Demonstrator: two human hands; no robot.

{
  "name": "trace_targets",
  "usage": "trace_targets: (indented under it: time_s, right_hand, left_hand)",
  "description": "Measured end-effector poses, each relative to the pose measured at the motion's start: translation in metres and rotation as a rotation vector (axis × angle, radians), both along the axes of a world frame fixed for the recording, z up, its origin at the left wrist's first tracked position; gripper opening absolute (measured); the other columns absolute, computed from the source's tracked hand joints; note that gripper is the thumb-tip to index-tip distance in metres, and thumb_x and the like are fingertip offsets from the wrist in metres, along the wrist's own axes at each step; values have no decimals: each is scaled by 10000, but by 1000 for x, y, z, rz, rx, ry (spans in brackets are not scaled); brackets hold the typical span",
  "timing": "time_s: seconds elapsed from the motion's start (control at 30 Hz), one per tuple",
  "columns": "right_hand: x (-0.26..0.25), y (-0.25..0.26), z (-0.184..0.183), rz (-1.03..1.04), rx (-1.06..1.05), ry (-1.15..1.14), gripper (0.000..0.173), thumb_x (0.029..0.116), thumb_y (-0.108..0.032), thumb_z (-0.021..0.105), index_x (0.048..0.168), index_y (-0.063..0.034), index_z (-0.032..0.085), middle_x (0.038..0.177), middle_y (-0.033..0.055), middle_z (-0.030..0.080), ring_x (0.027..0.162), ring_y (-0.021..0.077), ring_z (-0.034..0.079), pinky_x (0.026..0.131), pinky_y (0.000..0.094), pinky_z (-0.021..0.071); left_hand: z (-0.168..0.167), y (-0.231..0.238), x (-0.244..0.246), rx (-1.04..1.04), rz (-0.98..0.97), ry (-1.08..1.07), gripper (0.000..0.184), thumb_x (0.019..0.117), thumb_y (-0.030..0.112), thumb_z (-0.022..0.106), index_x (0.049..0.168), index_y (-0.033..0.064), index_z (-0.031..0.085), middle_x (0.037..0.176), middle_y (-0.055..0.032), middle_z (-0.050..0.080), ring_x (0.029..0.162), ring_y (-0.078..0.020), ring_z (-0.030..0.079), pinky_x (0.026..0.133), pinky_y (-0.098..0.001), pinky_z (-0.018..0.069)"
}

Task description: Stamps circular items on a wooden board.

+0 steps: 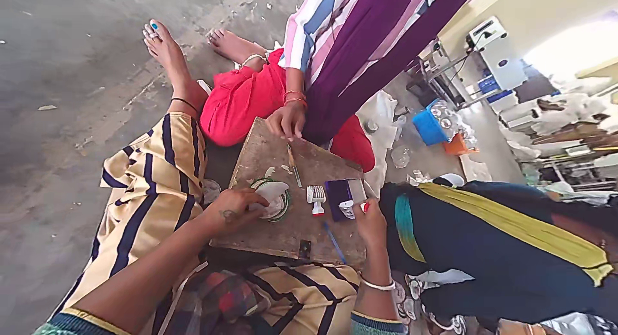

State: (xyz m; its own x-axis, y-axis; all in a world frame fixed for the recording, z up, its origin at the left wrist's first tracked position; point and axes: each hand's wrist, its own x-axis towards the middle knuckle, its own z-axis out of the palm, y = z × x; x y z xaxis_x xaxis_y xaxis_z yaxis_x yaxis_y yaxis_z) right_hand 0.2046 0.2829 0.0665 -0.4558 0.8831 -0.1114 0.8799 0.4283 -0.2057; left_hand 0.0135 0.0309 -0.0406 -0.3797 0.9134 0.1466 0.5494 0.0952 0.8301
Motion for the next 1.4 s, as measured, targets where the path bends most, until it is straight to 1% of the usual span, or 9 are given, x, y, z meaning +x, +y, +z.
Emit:
trace_targets:
  time_s: [0.17,0.33,0.57,0.7,0.83,0.93,1.07,1.27,1.4]
  right_hand:
    - [-11,-6,-8,-47,-38,-114,368,1057,-217,535,1316,45,538,1123,265,681,1070,421,667,918,585,492]
    - [1,-18,-1,29,39,125,358,1033,-176,564,1253,106,571,1033,308,669,963,451,666,844,616,496]
    - [-40,-98,14,605,17,326,273,971,-179,617,1070,74,649,792,165,676,677,272,663,622,467,539]
    - [-74,-116,-2,712,-23,187,225,980,-193,613,1035,23,642,814,151,662,718,298,665,638,474,530]
    - [-90,-131,-29,651,-25,-8,260,980,-201,639,1108,24,649,873,193,706,815,375,712,714,541,548]
    - [-91,-133,-18,591,-121,-75,306,1022,-218,595,1199,30,611,956,209,708,901,376,712,788,534,544]
    - [-58,-97,2,451,18,346,332,980,-153,621,1146,134,612,911,243,693,812,346,696,746,523,558]
    - [-1,-10,37,2,126,255,351,1033,-174,533,1247,104,562,1062,291,648,982,395,638,860,580,477]
    - [4,12,21,-96,37,12,383,1057,-228,532,1297,70,549,1122,300,657,1060,440,649,911,611,478]
  left_hand:
    - [7,3,2,-25,72,-75,210,963,196,705,1008,4,777,987,-192,741,955,-347,706,872,-552,532]
    - [12,6,3,-89,178,-200,257,976,223,705,966,-33,678,866,-179,668,835,-315,653,790,-529,512]
    - [8,4,5,-7,213,-181,312,1052,108,542,1322,-48,547,984,-263,693,906,-423,702,843,-590,542]
    - [4,5,5,42,230,-181,401,1057,62,503,1456,24,485,1013,-263,706,899,-428,709,840,-596,546]
    - [0,6,5,38,217,-165,373,1060,43,478,1431,27,515,971,-262,704,857,-437,706,811,-600,547]
    - [8,5,3,-6,173,-190,332,1056,3,437,1317,2,643,1146,-255,706,1077,-415,688,975,-576,508]
    - [8,4,1,-12,110,-156,355,1038,-13,425,1251,20,709,1230,-246,682,1179,-398,648,1031,-563,478]
    - [9,1,0,-87,-4,-68,490,900,278,790,1302,24,675,1293,-241,659,1188,-410,642,1013,-601,478]
    - [4,1,4,-31,14,-15,372,919,265,767,1197,21,731,1190,-237,700,1071,-414,684,931,-607,512]
